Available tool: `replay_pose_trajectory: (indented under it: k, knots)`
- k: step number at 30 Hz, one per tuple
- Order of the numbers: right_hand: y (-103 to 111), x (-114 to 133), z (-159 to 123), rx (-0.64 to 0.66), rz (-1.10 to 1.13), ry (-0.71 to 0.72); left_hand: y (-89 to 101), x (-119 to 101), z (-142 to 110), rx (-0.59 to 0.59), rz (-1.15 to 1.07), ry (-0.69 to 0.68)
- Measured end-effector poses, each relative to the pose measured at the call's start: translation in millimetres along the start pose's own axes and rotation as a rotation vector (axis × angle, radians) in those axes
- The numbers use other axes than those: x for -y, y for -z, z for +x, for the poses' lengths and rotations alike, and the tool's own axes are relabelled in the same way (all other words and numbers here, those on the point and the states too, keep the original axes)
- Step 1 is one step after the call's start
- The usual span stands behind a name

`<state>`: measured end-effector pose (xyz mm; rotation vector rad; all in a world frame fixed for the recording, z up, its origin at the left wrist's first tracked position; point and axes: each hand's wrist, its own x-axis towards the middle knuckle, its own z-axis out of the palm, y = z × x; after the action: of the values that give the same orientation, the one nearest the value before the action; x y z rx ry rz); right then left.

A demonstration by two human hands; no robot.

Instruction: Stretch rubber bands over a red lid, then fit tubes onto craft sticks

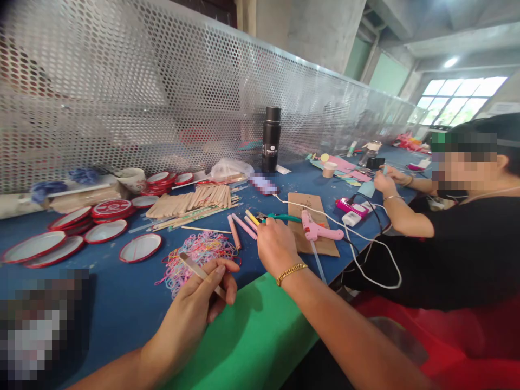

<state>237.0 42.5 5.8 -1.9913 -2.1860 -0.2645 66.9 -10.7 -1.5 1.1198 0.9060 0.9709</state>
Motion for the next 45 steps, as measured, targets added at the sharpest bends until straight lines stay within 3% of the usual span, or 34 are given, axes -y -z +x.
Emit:
replay_pose_trajectory:
  k: [8,13,16,18,21,24,27,33,36,38,42,45]
  knots:
    - [10,15,3,0.063,-0.079,-0.061,-2.3,-3,0,-0.007,0.025,0.018]
    - [32,-1,-17,-0.050,-0.071,-0.121,-2.0,-5,-2,-0.004,-0.016,0.039]
    - [52,-19,-42,-0.167,0.214,-0.038,-1.7,-5,-2,-0.026,-0.036,0.035]
    - [64,-28,-58,-0.108,0.477,0.125,-1.6,-4,-2,-0.009,-0.019,0.022]
    - [73,-37,-74,0.019,0.643,0.230,-1.8,-1,-1,0.058,0.055,-0.011]
    - [71,-42,-77,0.031,0.793,0.229,-1.7,0,-5,0.091,0.124,-0.047]
    - [62,-44,-73,0.032,1.090,0.185,-0.5,-1,-11,0.146,0.196,-0.062]
    - [34,-22,-66,-0.008,1.573,0.089,3.0,-1,-20,0.218,0.315,-0.111]
    - [26,-7,-67,0.162,1.622,0.133,3.6,0,-20,0.265,0.320,-0.109]
    - [25,1,-70,0.207,1.644,0.141,3.1,0,-19,0.301,0.336,-0.103]
    - [28,14,-76,0.107,1.619,0.044,-0.8,-1,-20,0.328,0.320,-0.054]
    - [33,11,-77,0.051,1.548,0.007,-4.0,-2,-22,0.339,0.251,-0.008]
